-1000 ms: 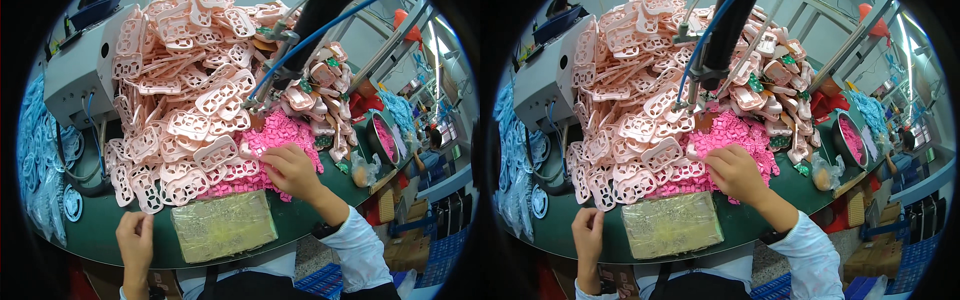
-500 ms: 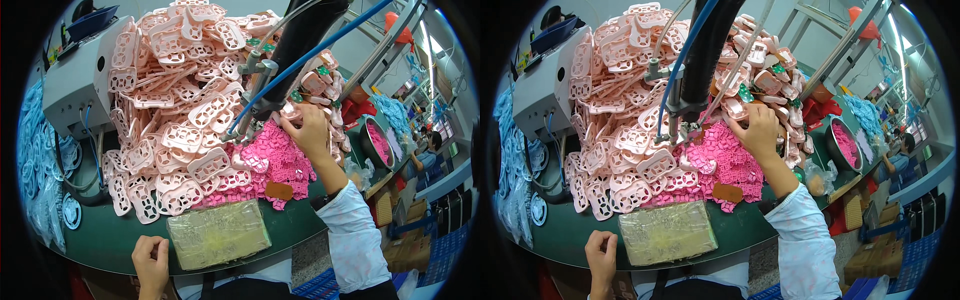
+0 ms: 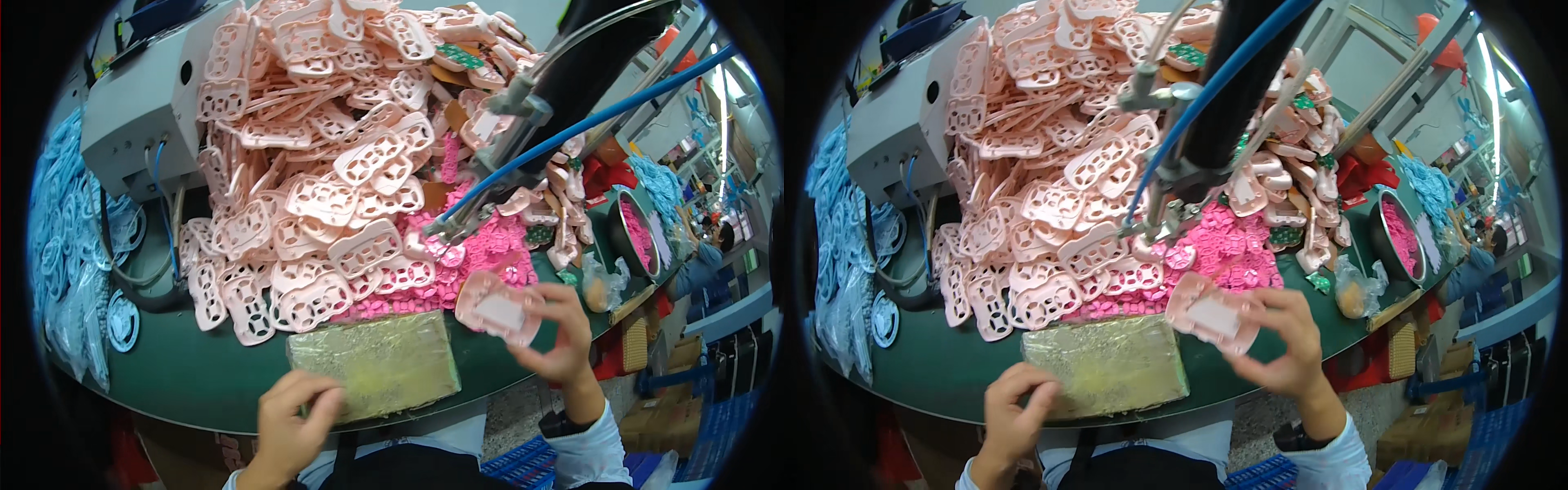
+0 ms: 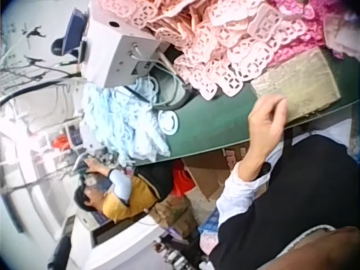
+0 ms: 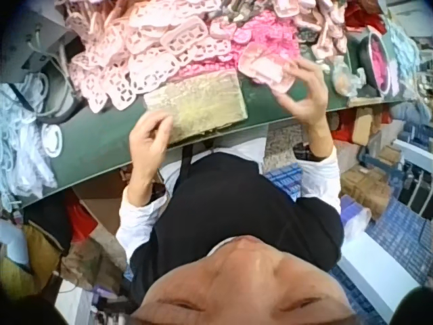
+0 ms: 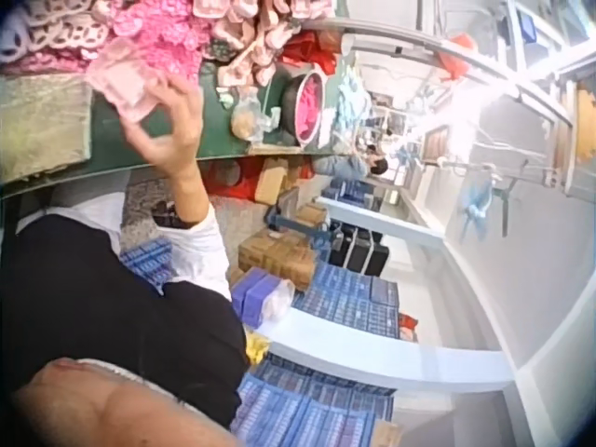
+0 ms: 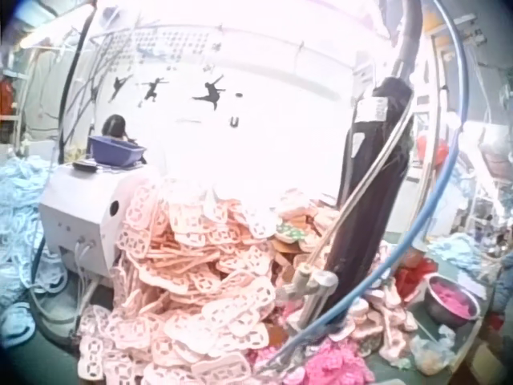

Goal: The person assembles small electronic devices by inserting green circuit boards into pink plastic housings. They place the assembled units into a handheld tool to secure the components, then set the finished items aside. The process is repeated multiple times with a steady rhythm.

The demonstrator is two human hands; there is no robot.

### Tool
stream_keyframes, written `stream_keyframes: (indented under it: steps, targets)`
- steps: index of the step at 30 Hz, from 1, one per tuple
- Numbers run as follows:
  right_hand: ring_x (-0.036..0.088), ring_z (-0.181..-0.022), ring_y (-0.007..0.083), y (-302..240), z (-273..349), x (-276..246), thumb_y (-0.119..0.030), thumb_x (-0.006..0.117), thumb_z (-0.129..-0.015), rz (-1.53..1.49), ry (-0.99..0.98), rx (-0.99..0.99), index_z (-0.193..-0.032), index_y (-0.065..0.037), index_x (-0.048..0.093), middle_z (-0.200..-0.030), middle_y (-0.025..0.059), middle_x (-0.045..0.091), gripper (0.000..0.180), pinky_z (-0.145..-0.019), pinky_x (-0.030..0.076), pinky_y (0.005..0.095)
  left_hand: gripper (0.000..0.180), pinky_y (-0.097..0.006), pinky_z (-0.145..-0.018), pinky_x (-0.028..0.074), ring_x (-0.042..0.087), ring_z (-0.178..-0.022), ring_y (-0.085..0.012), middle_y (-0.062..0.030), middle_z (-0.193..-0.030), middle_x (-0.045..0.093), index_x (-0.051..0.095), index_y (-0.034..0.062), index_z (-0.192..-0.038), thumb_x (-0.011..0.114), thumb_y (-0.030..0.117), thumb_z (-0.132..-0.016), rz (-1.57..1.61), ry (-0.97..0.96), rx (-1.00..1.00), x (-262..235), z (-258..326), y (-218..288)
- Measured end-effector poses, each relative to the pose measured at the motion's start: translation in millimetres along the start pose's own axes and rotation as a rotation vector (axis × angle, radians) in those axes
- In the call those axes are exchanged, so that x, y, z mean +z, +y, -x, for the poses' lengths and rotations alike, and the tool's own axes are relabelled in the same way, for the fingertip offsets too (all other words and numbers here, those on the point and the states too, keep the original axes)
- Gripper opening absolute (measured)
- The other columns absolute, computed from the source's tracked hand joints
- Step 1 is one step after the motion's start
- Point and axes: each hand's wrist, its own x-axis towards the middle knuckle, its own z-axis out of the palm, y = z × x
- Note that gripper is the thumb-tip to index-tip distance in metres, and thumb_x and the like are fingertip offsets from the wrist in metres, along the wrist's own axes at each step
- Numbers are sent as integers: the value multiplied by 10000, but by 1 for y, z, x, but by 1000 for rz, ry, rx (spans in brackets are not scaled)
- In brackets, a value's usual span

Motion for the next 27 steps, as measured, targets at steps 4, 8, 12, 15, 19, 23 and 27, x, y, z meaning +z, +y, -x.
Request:
stream_keyframes:
  steps: [4,8,12,15,19,23,27]
  targets:
    - [588,-915,286,-40,21,33,-137,858,-568,5,32,-108,-1090,-97,604,-1056,125,601,582,-808,501,409,324,-274,-832,499,618,-934,-148,-103,-1089,635,548,-15,-1204,611,140,-926,613,-317,-261,43,-3,20]
    - [586,-931,285,-70,32,57,-237,883,-604,-158,-44,-178,-1068,-103,610,-1091,118,592,554,-795,499,419,414,-353,-935,495,604,-1078,-213,-164,-1227,579,391,-13,-1330,522,159,-977,909,-328,-279,66,-5,20]
    - [584,-909,259,-59,28,47,-177,782,-752,-342,-38,54,-1074,-40,602,-1052,135,593,394,-787,480,357,372,-380,-942,504,610,-1091,-254,-179,-1177,596,375,12,-1320,478,150,-990,898,-321,-319,41,-4,15]
    - [551,-1064,214,-61,11,48,-96,656,-847,-697,-116,405,-1172,9,549,-1151,135,575,358,-896,448,339,371,-360,-933,505,603,-1093,-232,-157,-1162,596,383,15,-1321,482,149,-990,811,-356,-295,38,-1,11]
    - [527,-1148,167,-85,-9,74,-72,590,-913,-1135,-357,629,-1291,23,475,-1235,105,558,406,-986,415,321,359,-279,-868,472,574,-983,-122,-81,-1104,589,433,-6,-1295,490,166,-985,765,-238,-224,45,6,12]
    - [554,-1096,142,-99,-14,87,-9,545,-922,-1236,-406,714,-1282,28,499,-1211,95,578,365,-949,443,291,324,-264,-855,453,556,-956,-109,-63,-1078,585,493,-3,-1242,463,182,-979,786,-132,-217,46,8,14]
    - [564,-1076,137,-102,-15,92,12,534,-918,-1275,-373,666,-1263,33,521,-1214,100,581,346,-928,456,282,305,-255,-831,447,549,-936,-103,-54,-1039,594,544,-1,-1189,454,197,-976,775,-82,-215,48,9,15]
